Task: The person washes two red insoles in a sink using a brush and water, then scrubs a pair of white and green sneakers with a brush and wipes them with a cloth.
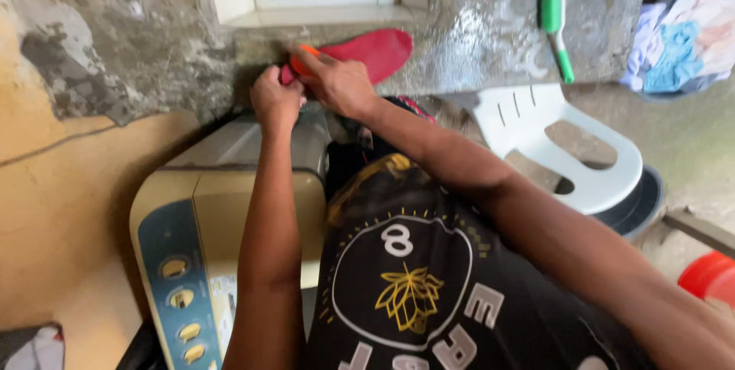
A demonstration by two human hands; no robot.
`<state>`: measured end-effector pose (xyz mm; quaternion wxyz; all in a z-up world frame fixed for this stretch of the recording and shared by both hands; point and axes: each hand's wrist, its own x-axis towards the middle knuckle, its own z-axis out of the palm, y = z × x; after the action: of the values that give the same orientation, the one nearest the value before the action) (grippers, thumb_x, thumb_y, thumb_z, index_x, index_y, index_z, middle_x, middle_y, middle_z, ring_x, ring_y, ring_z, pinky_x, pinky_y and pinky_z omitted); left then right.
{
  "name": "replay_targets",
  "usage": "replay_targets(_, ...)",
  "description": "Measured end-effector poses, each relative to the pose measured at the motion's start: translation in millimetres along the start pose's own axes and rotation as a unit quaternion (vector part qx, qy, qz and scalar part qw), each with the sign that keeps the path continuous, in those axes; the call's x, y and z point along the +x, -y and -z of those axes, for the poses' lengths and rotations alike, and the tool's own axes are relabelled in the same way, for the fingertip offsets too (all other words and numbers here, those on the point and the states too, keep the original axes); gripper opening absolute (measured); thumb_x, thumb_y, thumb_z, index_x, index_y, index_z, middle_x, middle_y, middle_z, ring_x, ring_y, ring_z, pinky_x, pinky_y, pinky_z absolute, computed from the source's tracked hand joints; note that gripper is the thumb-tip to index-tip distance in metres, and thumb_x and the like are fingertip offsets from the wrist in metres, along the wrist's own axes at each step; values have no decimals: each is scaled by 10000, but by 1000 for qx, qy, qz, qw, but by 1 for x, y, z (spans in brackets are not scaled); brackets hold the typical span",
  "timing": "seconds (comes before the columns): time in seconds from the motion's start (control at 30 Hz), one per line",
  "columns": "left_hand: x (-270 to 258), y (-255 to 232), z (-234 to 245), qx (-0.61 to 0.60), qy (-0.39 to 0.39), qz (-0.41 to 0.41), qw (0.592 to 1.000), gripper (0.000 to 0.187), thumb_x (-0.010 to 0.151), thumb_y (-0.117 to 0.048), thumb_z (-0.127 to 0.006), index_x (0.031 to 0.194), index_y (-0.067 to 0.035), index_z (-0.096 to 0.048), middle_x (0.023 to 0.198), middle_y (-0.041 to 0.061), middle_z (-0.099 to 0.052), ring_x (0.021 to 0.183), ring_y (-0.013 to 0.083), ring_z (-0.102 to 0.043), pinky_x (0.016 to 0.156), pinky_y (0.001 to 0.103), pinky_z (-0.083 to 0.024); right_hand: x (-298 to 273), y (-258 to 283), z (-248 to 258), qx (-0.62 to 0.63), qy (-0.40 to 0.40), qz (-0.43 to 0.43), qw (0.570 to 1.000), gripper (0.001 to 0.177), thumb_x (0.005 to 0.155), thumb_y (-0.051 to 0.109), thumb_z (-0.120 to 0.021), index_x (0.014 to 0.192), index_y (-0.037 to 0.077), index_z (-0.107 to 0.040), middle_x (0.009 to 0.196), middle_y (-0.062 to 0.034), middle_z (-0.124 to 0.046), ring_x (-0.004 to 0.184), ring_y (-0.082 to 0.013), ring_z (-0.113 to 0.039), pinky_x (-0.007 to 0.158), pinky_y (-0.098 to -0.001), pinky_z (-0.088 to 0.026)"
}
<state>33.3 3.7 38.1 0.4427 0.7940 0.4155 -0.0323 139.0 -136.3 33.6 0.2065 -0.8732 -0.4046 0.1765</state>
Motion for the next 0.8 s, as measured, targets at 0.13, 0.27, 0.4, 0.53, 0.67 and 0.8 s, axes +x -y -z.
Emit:
replay_targets(0.13,-12,-3,9,-78,15,53,995,380,799,-278,-885,762,-4,-625,638,107,-674,518,203,-699,507,368,-527,-13,-86,40,-68,-14,-34,997,503,914,456,-749,1324,197,-613,815,-145,-721,647,-358,-688,562,-497,-533)
replay_targets(0.27,2,11,18,-110,21,60,992,323,796,-263,-863,802,-25,-645,667,70,-670,515,168,-674,473,343,-534,-26,-149,95,81,-171,-30,981,492,1045,238,-748,1471,92,-553,933,-205,-751,824,-385,-712,700,-430,-576)
replay_targets(0.4,16,71,70,-55,-18,65,996,387,861,-296,-874,896,10,-640,744,126,-695,599,192,-695,585,374,-532,-48,-162,110,263,-163,-146,940,443,1119,194,-678,1509,55,-519,981,-177,-746,881,-204,-710,760,-335,-560)
replay_targets(0.53,59,58,114,240,-251,-27,937,518,766,-369,-922,1093,-46,-684,1087,224,-700,1012,403,-639,827,499,-506,-54,-137,102,348,-134,-235,898,416,1073,144,-639,1468,47,-551,979,-155,-748,871,-150,-668,741,-306,-539)
replay_targets(0.67,93,13,87,173,-166,18,971,412,958,-383,-782,1266,-154,-632,1304,116,-643,1183,310,-605,952,464,-470,-18,-117,96,380,-165,-85,906,459,1081,88,-650,1516,49,-507,1263,-200,-726,1126,-199,-725,966,-351,-585)
replay_targets(0.8,160,-16,12,208,-70,-102,970,416,1001,-352,-806,1337,-201,-615,1399,62,-628,1362,277,-545,1156,414,-454,88,-110,116,173,-173,-37,969,466,1000,173,-750,1433,91,-599,1081,-212,-743,838,-327,-736,772,-438,-590)
